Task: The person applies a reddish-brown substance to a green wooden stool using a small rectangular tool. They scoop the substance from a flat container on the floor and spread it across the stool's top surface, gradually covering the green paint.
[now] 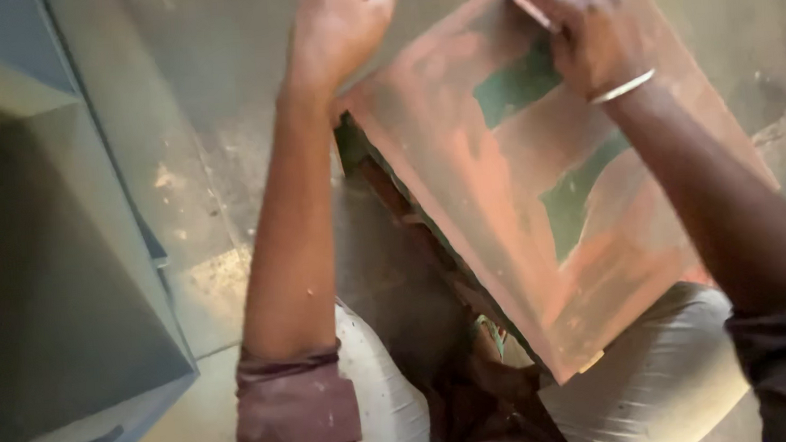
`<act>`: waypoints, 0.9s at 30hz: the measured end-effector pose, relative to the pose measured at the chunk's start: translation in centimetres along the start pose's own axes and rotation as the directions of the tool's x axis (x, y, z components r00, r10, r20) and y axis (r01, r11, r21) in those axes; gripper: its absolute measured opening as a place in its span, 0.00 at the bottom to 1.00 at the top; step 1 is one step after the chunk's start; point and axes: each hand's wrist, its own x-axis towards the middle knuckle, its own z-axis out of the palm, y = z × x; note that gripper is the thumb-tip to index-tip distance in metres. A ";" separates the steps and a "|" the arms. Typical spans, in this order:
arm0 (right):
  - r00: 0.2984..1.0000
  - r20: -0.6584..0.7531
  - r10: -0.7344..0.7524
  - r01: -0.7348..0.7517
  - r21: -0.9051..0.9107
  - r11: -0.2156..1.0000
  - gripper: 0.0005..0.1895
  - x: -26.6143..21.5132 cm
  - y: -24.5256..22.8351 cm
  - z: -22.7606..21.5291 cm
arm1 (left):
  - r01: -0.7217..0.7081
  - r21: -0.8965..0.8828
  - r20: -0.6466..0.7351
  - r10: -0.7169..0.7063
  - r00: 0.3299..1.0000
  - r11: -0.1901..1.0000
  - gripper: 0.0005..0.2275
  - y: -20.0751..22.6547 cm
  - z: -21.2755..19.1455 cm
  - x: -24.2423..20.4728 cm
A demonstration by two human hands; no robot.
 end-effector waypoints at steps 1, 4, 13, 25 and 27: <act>1.000 -0.012 0.019 -0.018 0.056 0.998 0.31 0.0 -1.3 0.2 | 0.046 0.004 0.000 -0.046 0.999 0.999 0.14 0.4 -0.2 -0.6; 0.992 0.123 -0.007 0.013 -0.048 0.999 0.27 -0.9 -5.4 0.9 | 0.178 -0.034 -0.016 -0.179 0.984 0.983 0.13 2.1 -0.3 -2.4; 0.876 0.152 0.459 -0.399 -0.307 0.864 0.14 1.6 6.8 0.3 | 0.290 -0.151 -0.015 -0.296 0.955 0.945 0.15 4.4 -2.1 -4.6; 0.907 0.251 0.339 -0.293 -0.201 0.935 0.11 8.6 -8.8 6.1 | -0.023 -0.532 -0.318 -0.174 0.932 0.847 0.19 2.4 -2.6 -2.4; 0.767 0.441 0.467 -0.397 -0.247 0.884 0.12 9.5 -9.4 4.9 | 0.123 -0.655 -0.206 -0.332 0.921 0.746 0.20 1.4 -2.8 -2.1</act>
